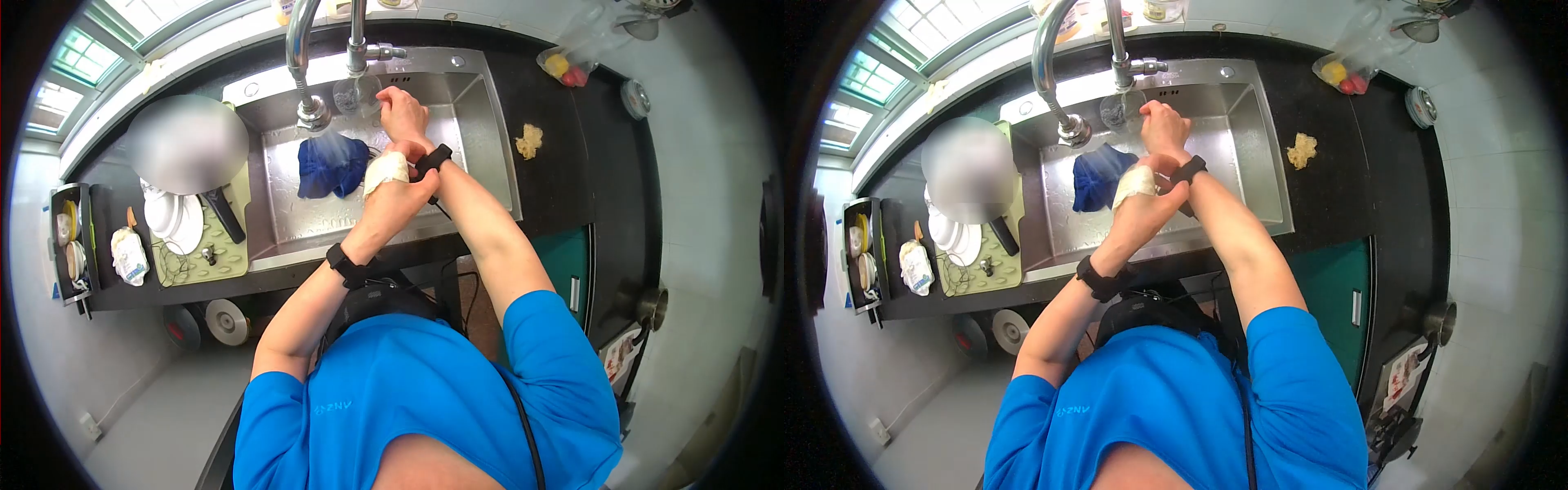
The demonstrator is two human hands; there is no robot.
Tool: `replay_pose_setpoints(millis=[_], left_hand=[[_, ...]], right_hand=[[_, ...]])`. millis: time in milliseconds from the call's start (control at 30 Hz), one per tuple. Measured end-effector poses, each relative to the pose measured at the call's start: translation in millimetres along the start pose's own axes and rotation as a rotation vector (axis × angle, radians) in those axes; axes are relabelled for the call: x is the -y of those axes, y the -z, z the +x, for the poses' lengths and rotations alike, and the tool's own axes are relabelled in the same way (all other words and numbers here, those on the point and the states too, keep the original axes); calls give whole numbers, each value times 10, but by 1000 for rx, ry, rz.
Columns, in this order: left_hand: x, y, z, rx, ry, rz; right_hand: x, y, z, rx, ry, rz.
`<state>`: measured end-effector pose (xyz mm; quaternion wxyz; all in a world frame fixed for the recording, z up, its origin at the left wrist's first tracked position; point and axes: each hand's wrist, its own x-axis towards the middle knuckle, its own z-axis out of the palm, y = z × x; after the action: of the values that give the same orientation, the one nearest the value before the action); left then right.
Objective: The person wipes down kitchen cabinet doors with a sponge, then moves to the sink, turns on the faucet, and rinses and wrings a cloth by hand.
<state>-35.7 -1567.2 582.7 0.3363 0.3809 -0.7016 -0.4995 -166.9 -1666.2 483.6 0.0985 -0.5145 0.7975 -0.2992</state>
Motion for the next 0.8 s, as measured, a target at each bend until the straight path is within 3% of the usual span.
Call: replay_pose_setpoints(millis=[267,333,467,533,567,600,633,733,800], left_hand=[[63,156,0,88,138,-86],[70,175,-28,116,177,-125],[-30,259,-98,156,175,-155],[-66,305,-165,183,167,-142],[-70,315,-226,42,39,-52],[-79,320,-288,-96,-90,39],[-105,319,-349,-142,-70,-6],[-126,279,-403,-187,-119,-4],[-170,326,-399,-170,-100,-20]], right_hand=[[204,-130,-44,9,9,63],[213,-151,-48,-23,244,-139],[293,-138,-54,-22,382,-245],[425,-55,-91,19,209,53],[493,-15,-90,19,209,56],[540,15,-80,37,77,393],[576,46,-59,52,-60,726],[748,98,-57,-132,-41,992],[786,238,-77,-106,-58,1015]])
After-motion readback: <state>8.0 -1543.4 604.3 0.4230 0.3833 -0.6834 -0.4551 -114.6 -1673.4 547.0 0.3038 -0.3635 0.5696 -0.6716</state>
